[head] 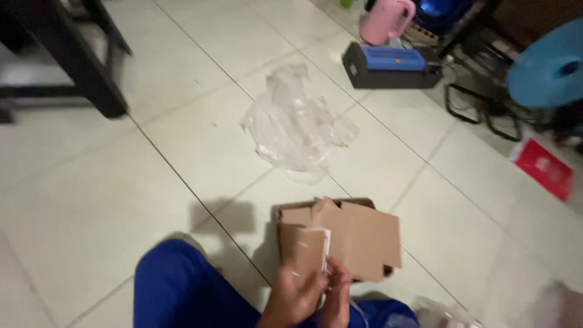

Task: The person sits on the floor and places stacks of booklets into cardboard boxes. The booklets are handled one at a time or in small groups and arranged inside the boxes.

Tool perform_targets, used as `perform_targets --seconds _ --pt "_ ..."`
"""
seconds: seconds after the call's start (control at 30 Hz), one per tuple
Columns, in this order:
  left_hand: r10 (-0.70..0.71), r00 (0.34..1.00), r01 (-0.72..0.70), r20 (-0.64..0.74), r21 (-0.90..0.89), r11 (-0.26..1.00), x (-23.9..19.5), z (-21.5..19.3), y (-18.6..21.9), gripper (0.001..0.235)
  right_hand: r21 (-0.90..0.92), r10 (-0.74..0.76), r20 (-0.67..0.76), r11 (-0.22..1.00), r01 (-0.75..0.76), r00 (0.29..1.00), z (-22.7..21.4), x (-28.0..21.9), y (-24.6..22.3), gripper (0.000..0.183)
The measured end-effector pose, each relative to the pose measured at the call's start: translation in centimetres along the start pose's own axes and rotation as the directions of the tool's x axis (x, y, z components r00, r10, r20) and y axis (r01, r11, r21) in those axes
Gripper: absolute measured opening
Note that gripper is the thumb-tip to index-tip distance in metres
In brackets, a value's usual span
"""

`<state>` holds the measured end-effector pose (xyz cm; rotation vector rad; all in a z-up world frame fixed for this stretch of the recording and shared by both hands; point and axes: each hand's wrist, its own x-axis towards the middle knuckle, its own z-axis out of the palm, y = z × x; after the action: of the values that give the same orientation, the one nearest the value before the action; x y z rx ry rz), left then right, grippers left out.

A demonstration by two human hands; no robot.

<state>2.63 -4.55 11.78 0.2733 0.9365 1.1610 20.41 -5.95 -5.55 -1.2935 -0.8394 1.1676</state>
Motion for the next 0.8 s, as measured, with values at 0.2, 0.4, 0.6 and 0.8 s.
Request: perform_targets --seconds 0.2,0.4,0.6,0.8 --pt "0.542 0.827 -0.386 -0.147 0.552 0.739 5.5 -4.6 2.4 0.053 0.082 0.301 0.483 0.920 -0.384 0.823 7.7 7.6 -7.4 0.050" --pt "0.652 0.752 -0.313 -0.096 0.819 0.482 7.5 -4.1 -1.5 0.057 0.015 0.148 0.377 0.986 -0.166 0.914 6.1 7.2 -0.5 0.022" --pt "0.476 0.874 -0.283 0.095 0.896 0.342 7.1 -5.1 -4.4 0.106 -0.171 -0.109 0.577 0.953 0.250 0.810 3.8 4.5 1.5 0.038" --pt "0.489 0.872 -0.216 0.034 0.922 0.321 5.9 -6.0 -2.6 0.043 -0.059 -0.086 0.534 0.989 0.139 0.841 6.5 1.5 -0.7 0.042"
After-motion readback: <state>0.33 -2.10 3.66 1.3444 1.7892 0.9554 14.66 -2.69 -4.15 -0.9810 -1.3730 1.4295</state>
